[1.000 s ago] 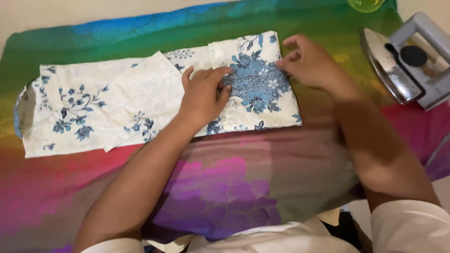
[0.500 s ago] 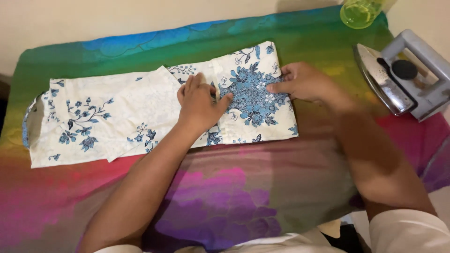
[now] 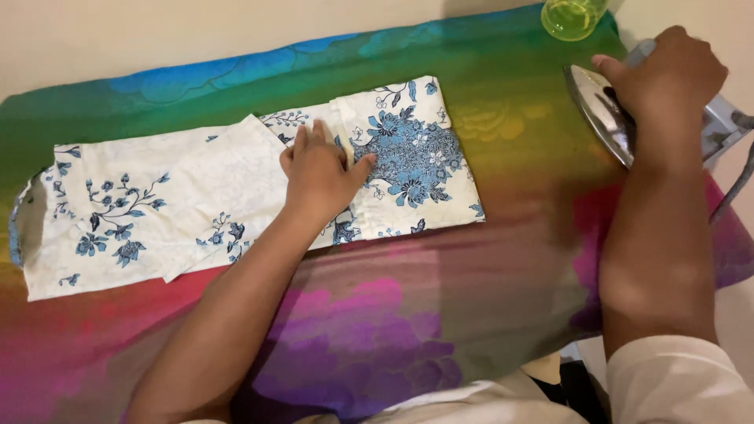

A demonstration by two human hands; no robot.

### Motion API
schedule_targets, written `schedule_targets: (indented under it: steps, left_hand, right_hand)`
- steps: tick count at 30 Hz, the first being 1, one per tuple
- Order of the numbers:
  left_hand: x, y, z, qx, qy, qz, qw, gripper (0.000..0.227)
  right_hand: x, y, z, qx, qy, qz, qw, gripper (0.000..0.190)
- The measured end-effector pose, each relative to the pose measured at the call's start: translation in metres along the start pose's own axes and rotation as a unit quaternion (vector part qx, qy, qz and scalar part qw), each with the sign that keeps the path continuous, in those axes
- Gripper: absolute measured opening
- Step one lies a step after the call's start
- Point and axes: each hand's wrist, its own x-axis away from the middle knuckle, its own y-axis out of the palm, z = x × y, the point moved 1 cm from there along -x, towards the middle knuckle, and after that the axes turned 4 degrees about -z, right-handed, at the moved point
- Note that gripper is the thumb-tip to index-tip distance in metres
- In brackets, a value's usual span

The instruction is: Ironing and folding a shirt on a workspace.

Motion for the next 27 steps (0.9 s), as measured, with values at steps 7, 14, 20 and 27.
schedule_targets:
  steps: [7, 14, 20, 27]
  left_hand:
    - [0.003, -0.001, 0.001, 0.036, -0.012, 0.013, 0.999, 0.059]
    - [0.001, 0.006, -0.001, -0.002, 0.004, 0.021, 1.000, 0.059]
    - [0.006, 0.003, 0.001, 0.006, 0.002, 0.009, 1.000, 0.056]
    - [-0.001, 0.018, -0.013, 0.018, -0.001, 0.096, 0.995, 0.059]
  right_hand:
    - [0.006, -0.019, -0.007, 0.011, 0.045, -0.003, 0.999, 0.076]
    - [0.075, -0.069, -0.085, -0.139, -0.243, 0.218, 0.935, 0.041]
    - [0.137, -0.077, -0.176, -0.128, -0.438, 0.198, 0.868, 0.038]
    - [0.107, -0.068, -0.169, -0.049, -0.356, 0.153, 0.921, 0.053]
